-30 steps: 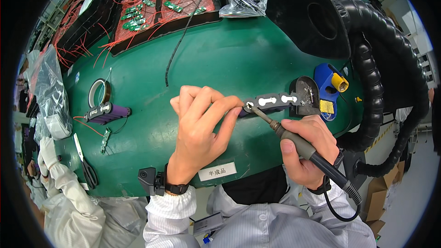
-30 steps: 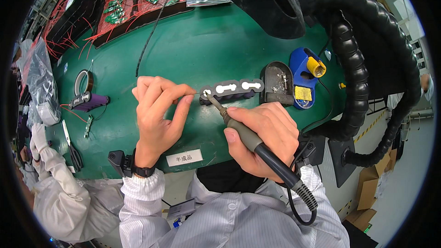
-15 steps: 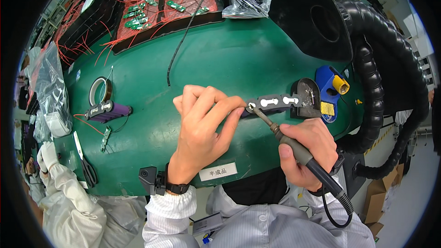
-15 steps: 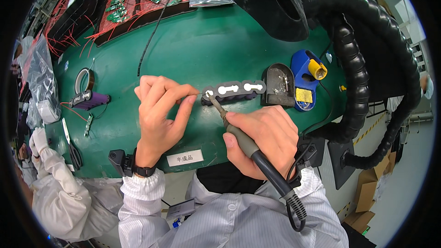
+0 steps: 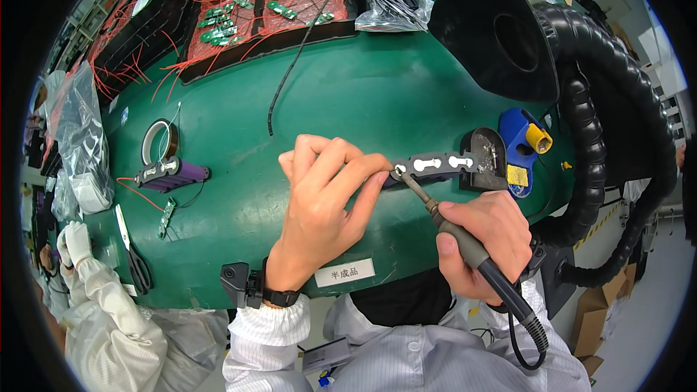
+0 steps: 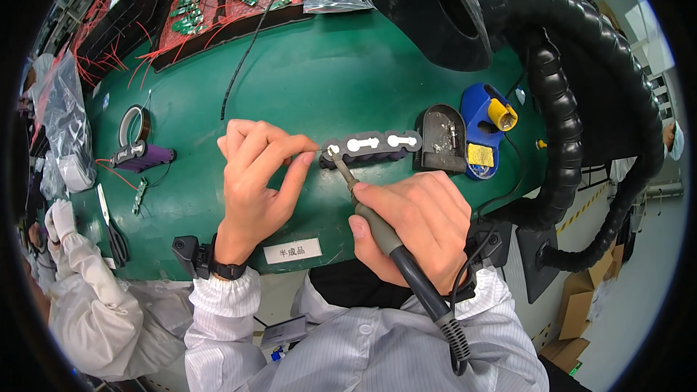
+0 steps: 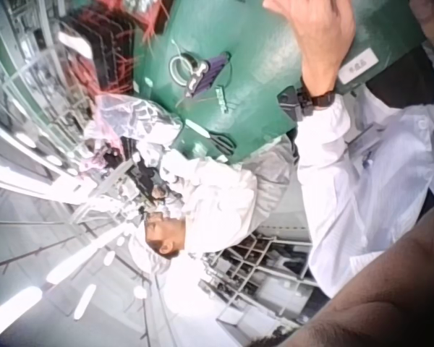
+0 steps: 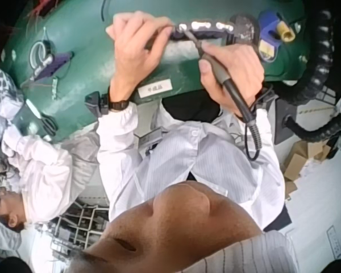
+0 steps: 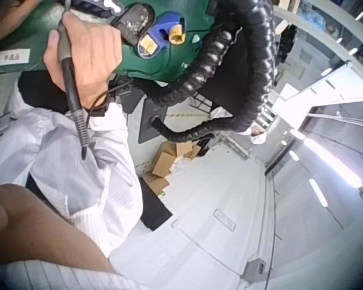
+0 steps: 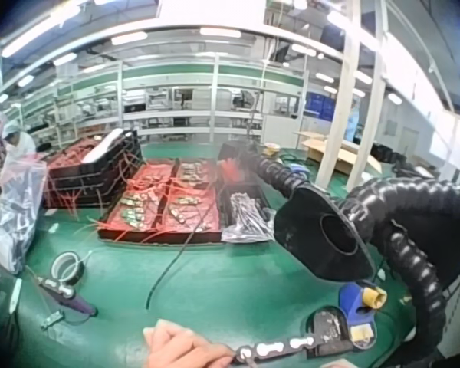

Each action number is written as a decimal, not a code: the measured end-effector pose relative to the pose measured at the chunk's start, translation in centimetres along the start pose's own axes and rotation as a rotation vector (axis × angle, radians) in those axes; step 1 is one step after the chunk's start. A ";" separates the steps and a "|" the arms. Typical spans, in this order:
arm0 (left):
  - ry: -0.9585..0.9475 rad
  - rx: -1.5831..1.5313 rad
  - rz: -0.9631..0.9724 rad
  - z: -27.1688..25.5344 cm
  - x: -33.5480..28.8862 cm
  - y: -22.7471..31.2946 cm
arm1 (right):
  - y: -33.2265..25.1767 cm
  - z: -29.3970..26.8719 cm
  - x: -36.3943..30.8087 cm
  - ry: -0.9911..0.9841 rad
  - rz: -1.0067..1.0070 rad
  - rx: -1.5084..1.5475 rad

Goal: Soldering wires to a battery pack assembly on an electronics workbench.

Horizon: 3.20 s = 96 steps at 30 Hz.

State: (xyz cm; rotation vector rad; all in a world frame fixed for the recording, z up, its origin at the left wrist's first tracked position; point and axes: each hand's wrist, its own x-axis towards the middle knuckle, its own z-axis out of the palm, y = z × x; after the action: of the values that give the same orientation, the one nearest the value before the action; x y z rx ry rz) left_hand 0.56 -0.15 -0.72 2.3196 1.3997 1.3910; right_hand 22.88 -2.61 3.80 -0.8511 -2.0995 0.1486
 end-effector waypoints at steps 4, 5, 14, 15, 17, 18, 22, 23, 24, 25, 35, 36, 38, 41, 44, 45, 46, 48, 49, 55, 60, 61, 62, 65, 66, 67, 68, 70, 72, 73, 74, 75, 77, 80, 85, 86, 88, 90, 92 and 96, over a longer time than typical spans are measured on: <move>-0.004 -0.005 0.000 0.0 0.0 0.0 | 0.1 0.0 -0.1 -0.014 0.001 -0.002; -0.006 -0.004 0.003 0.0 0.0 0.0 | 0.0 0.0 0.0 -0.021 0.000 -0.005; -0.013 -0.015 -0.002 0.0 0.0 0.1 | -0.2 -0.1 0.4 -0.043 -0.009 -0.017; -0.013 -0.017 -0.004 0.0 0.0 0.0 | -0.2 -0.1 0.5 -0.045 -0.009 -0.017; -0.018 -0.018 -0.006 0.0 -0.1 0.0 | -0.2 -0.1 0.5 -0.050 -0.009 -0.019; -0.020 -0.019 -0.006 0.0 -0.1 0.0 | -0.3 -0.1 0.5 -0.053 -0.009 -0.022; -0.024 -0.026 0.005 0.0 -0.1 -0.1 | -0.3 -0.2 0.5 -0.057 -0.009 -0.024; -0.026 -0.026 0.005 0.0 -0.1 -0.1 | -0.3 -0.2 0.5 -0.058 -0.010 -0.026; -0.028 -0.026 0.005 0.1 -0.1 -0.1 | -0.3 -0.2 0.5 -0.058 -0.010 -0.027; -0.021 -0.023 0.000 0.1 -0.1 0.0 | -0.3 -0.2 0.6 -0.059 -0.011 -0.028; 0.005 -0.043 -0.016 0.0 0.2 0.2 | -0.2 0.1 0.4 -0.031 -0.032 -0.041; 0.001 -0.041 -0.014 -0.1 0.2 0.2 | -0.2 0.2 0.4 -0.030 -0.032 -0.040; 0.003 -0.038 -0.014 -0.1 0.2 0.2 | -0.2 0.2 0.4 -0.026 -0.033 -0.036; 0.000 -0.040 -0.009 0.0 0.3 0.3 | -0.2 0.1 0.5 -0.019 -0.031 -0.040; 0.006 -0.032 -0.005 0.1 0.1 0.2 | -0.2 0.2 0.4 -0.020 -0.029 -0.036; 0.011 -0.031 -0.002 0.1 0.1 0.2 | -0.2 0.2 0.4 -0.022 -0.026 -0.033; 0.012 -0.032 -0.005 0.1 0.1 0.2 | -0.2 0.1 0.5 -0.024 -0.023 -0.029; 0.015 -0.035 -0.010 0.1 0.1 0.2 | -0.2 0.1 0.4 -0.026 -0.015 -0.023; 0.017 -0.032 -0.008 0.0 0.1 0.2 | -0.2 0.1 0.4 -0.027 -0.010 -0.020; 0.015 -0.026 -0.007 0.1 0.3 0.2 | -0.2 -0.2 0.4 -0.030 0.012 -0.009; 0.027 -0.021 -0.006 0.0 0.2 0.3 | -0.1 0.0 0.2 -0.010 0.012 -0.005; 0.027 -0.022 -0.007 0.0 0.2 0.3 | 0.0 0.0 0.2 -0.008 0.013 -0.004; 0.027 -0.022 -0.007 0.0 0.2 0.3 | 0.0 0.0 0.1 0.004 0.016 0.004; 0.021 -0.027 -0.004 0.0 0.3 0.3 | 0.1 -0.1 0.0 0.035 0.022 0.016; 0.018 -0.028 -0.002 0.0 0.3 0.4 | 0.1 -0.1 0.0 0.044 0.022 0.015; 0.018 -0.029 -0.004 0.0 0.3 0.4 | 0.1 -0.1 -0.1 0.053 0.022 0.014; 0.019 -0.031 -0.005 0.0 0.3 0.4 | 0.1 -0.1 -0.1 0.055 0.023 0.015; 0.022 -0.034 -0.010 0.1 0.1 0.3 | 0.1 -0.1 -0.1 0.057 0.025 0.020; 0.029 -0.040 -0.016 0.2 -0.1 0.0 | 0.1 -0.4 -0.3 0.051 0.056 0.053; 0.036 -0.036 -0.025 0.2 -0.1 0.0 | 0.1 -0.6 -0.4 0.049 0.071 0.070; 0.043 -0.032 -0.033 0.2 -0.1 -0.1 | 0.1 -0.8 -0.5 0.059 0.088 0.077; 0.051 -0.029 -0.040 0.2 0.0 -0.2 | 0.2 -1.0 -0.7 0.071 0.104 0.082; 0.060 -0.037 -0.043 0.3 0.0 -0.2 | 0.2 -1.3 -1.1 0.095 0.154 0.101; 0.050 -0.067 -0.029 0.3 0.3 0.0 | 0.3 -1.6 -1.4 0.131 0.204 0.107; 0.030 -0.093 0.000 0.0 0.2 0.1 | 0.1 -0.9 -1.0 0.057 0.146 0.094; 0.027 -0.099 0.006 0.0 0.1 0.0 | 0.1 -0.8 -0.8 0.051 0.133 0.102; 0.020 -0.110 0.011 0.3 0.0 -0.1 | 0.2 -0.6 -0.7 0.039 0.111 0.096; 0.014 -0.103 0.010 0.4 0.0 -0.2 | 0.2 -0.5 -0.6 0.024 0.092 0.073; 0.023 -0.069 0.006 -0.1 0.1 0.1 | 0.1 -0.3 -0.4 0.009 0.072 0.077; 0.030 -0.060 0.011 0.2 0.2 0.2 | 0.2 -0.2 -0.4 -0.002 0.058 0.064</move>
State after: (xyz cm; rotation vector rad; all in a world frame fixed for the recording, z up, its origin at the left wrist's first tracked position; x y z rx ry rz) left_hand 0.85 -0.10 -0.60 2.2821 1.3363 1.4559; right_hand 23.26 -2.76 3.60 -0.8743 -2.0618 0.2471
